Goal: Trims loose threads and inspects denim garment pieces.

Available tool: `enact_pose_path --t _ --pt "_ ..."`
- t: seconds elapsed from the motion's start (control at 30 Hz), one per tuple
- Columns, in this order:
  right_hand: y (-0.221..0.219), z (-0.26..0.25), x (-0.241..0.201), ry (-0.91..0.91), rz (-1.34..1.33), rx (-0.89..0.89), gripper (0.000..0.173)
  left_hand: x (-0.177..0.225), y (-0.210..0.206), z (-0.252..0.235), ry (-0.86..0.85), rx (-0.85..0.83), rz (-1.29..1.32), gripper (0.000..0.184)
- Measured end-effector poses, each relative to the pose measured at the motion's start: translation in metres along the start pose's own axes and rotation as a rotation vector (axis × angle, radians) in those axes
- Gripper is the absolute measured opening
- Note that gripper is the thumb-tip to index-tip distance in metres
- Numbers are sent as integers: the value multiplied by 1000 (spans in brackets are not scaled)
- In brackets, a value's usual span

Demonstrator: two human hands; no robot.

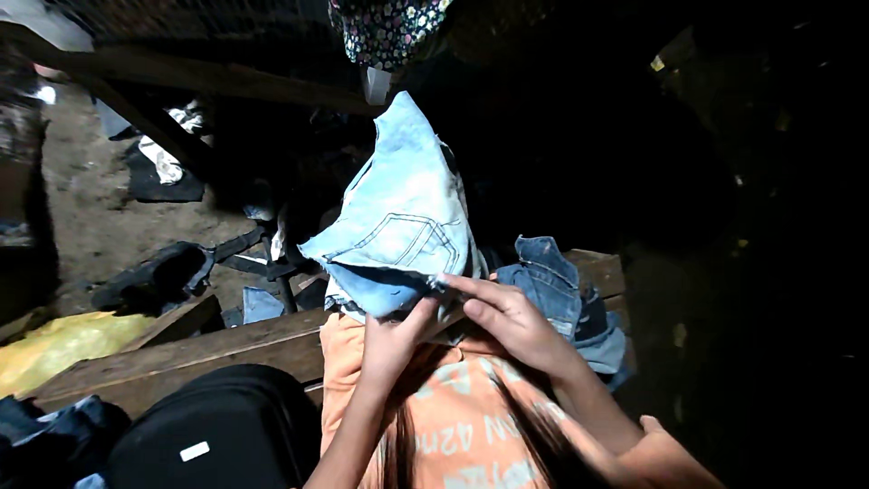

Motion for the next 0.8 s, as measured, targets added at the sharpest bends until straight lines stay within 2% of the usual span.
enact_pose_path --t 0.1,0.2,0.37,0.57,0.8 --pt "-2 8 -4 116 438 7 46 -2 4 2 -8 15 -6 31" --pt "-3 11 -9 160 660 14 45 -14 10 -4 5 4 -36 34" --pt "-4 14 -9 187 742 65 43 -21 12 -5 -5 -52 4 37" --pt "-7 9 -5 176 731 78 42 -3 5 9 -77 6 -9 44" --pt "-8 9 4 162 689 101 41 -6 6 4 -110 -14 -110 36"
Point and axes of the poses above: each hand's wrist, its own z-axis away from the middle knuckle, its own y-axis out of the back of the hand, x = y × z, the point moved 4 cm from there along -z, towards the middle knuckle, and after that the axes turned 15 degrees about y, right-handed, at the moved point
